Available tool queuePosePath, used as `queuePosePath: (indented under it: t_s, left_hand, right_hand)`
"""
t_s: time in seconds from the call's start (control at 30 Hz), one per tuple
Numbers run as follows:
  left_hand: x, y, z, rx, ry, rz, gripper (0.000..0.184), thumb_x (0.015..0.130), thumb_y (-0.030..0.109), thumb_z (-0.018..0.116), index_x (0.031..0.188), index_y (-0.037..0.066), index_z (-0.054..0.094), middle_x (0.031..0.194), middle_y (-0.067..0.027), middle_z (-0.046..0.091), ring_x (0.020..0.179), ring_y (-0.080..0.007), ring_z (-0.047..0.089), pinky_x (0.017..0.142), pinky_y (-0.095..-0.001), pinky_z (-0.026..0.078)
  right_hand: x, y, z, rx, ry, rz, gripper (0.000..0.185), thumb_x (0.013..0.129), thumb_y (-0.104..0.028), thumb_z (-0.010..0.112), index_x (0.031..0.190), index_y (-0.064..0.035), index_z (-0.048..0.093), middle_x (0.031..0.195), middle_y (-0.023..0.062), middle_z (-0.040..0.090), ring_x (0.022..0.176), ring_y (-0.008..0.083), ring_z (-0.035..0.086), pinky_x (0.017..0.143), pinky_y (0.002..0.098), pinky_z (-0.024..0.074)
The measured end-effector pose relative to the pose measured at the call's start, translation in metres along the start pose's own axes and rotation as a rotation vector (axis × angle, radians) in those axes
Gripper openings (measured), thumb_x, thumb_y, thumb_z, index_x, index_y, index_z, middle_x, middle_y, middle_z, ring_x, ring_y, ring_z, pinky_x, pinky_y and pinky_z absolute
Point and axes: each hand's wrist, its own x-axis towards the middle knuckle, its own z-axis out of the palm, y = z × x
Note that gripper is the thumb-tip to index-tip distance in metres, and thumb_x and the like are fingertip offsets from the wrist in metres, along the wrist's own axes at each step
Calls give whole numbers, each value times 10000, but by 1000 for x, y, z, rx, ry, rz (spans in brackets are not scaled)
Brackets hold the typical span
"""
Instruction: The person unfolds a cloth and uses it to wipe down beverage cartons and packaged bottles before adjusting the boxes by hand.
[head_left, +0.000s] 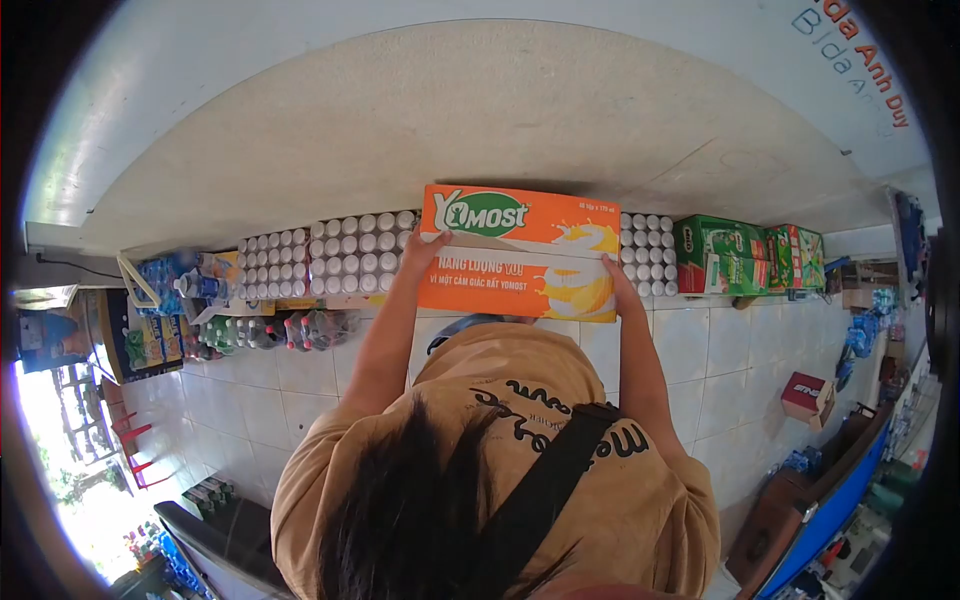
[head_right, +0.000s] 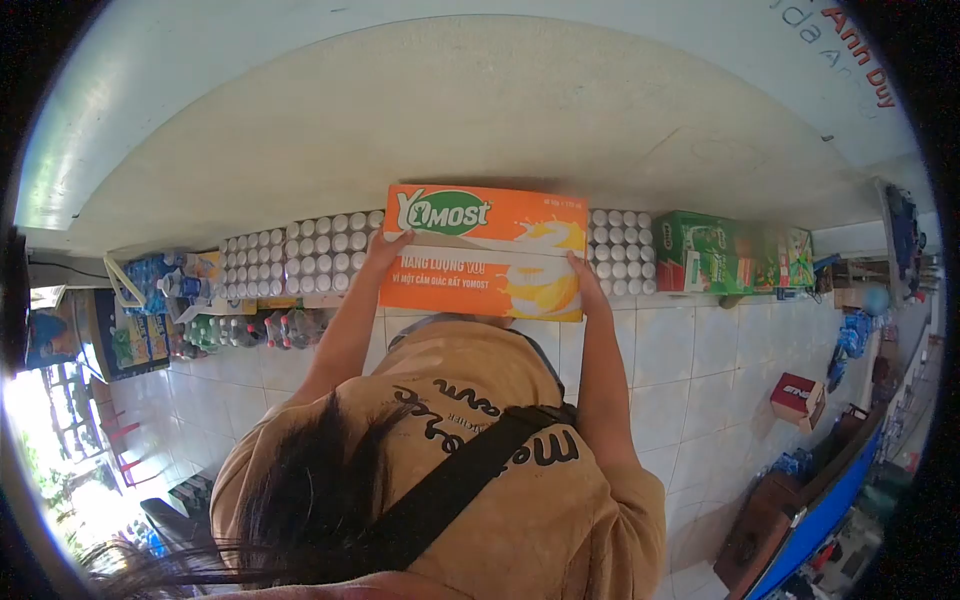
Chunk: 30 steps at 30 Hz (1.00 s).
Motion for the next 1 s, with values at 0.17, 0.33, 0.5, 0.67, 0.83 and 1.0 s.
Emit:
queuePosePath:
  t_s: [0.17, 0.33, 0.5, 0.67, 0.83, 1.0]
  left_hand:
    - [-3, -1, -1, -19, -75, -12, 522, 803, 243, 791, 1246, 70, 574, 1073, -47, 685, 966, -137, 634, 842, -305, 502]
    - [28, -25, -9, 89, -177, 60, 517, 788, 225, 787, 1243, 77, 591, 1060, -68, 697, 956, -155, 648, 847, -321, 504]
    - [20, 10, -6, 159, -262, 42, 485, 804, 199, 786, 1229, 64, 596, 1088, -66, 680, 973, -151, 636, 849, -321, 511]
    - [25, 2, -6, 189, -235, 86, 464, 774, 224, 794, 1182, 73, 634, 1001, -84, 715, 896, -158, 672, 811, -325, 523]
    - [22, 8, -7, 110, -286, 18, 490, 793, 214, 793, 1215, 59, 598, 1049, -70, 690, 936, -151, 648, 815, -324, 522]
    - [16, 9, -12, -71, -355, -83, 625, 789, 262, 810, 1296, 51, 511, 1124, -77, 654, 987, -160, 630, 840, -335, 536]
  right_hand:
    - [-26, 31, -6, 29, 54, 17, 675, 919, -453, 606, 1417, -57, 382, 1354, 106, 522, 1213, 250, 526, 979, 392, 472]
    - [-61, 52, 9, 68, 127, -68, 710, 920, -471, 595, 1441, -56, 348, 1360, 109, 519, 1206, 258, 534, 989, 392, 465]
    - [-74, 83, 8, 70, 210, -81, 697, 933, -471, 571, 1445, -57, 343, 1357, 118, 525, 1203, 262, 542, 994, 392, 464]
    - [-87, 83, 22, 102, 251, -98, 689, 927, -456, 585, 1417, -19, 373, 1322, 123, 542, 1171, 240, 552, 982, 355, 459]
    - [-91, 80, 28, 41, 307, -137, 682, 925, -457, 587, 1399, -5, 397, 1305, 131, 555, 1150, 236, 566, 976, 350, 461]
    - [-78, 80, 10, -29, 263, -112, 690, 926, -428, 601, 1416, -1, 371, 1312, 131, 555, 1174, 238, 554, 996, 361, 448]
